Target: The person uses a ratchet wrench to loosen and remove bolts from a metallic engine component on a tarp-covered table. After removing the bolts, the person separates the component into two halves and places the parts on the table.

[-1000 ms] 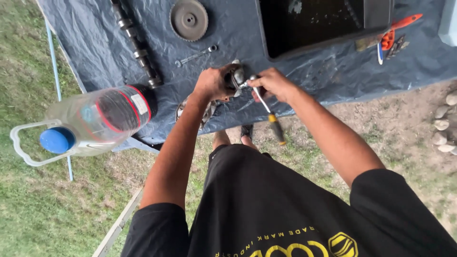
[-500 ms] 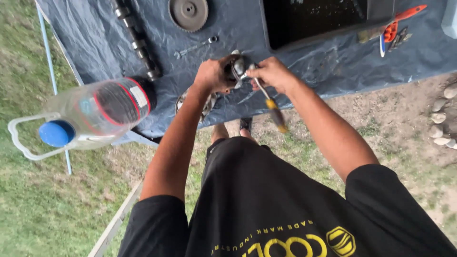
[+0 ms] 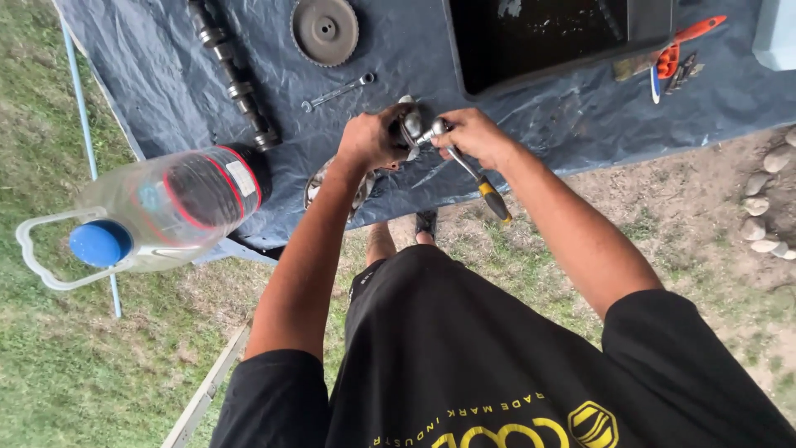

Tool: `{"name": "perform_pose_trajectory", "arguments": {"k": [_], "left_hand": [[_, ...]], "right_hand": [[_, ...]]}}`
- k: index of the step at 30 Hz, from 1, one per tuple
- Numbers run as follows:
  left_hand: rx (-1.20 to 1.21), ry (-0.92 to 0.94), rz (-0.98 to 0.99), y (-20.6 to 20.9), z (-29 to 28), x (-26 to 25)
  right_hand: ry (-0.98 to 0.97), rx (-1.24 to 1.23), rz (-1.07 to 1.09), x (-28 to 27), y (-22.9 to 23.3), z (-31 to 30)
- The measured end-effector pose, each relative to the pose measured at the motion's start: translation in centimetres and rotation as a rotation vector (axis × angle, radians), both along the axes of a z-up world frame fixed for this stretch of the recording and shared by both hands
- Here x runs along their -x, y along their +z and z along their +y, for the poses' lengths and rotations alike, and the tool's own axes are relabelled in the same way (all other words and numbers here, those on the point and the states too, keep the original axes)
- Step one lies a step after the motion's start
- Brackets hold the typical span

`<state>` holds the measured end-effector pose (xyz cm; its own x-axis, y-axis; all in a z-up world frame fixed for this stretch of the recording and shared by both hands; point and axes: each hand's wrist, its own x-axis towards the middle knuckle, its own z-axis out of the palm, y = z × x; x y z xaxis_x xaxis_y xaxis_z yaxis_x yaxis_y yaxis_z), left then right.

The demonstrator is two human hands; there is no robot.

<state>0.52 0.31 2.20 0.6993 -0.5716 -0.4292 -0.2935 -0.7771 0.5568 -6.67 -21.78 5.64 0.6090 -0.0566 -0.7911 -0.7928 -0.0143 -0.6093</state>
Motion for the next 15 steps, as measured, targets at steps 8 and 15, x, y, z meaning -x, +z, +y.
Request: {"name": "perform_pose_trajectory", "arguments": {"k": [8,15], "left_hand": [[-0.035,-0.008,-0.002,-0.6,-0.2,-0.1],[-0.052,-0.026,0.004,0.4,-0.1,-0.2]], "right_hand": [[0.045,0.036,0.024,-1.0,0.0,0.0],[0.094,-0.02,0.038,-0.9,0.5,0.0]]}}
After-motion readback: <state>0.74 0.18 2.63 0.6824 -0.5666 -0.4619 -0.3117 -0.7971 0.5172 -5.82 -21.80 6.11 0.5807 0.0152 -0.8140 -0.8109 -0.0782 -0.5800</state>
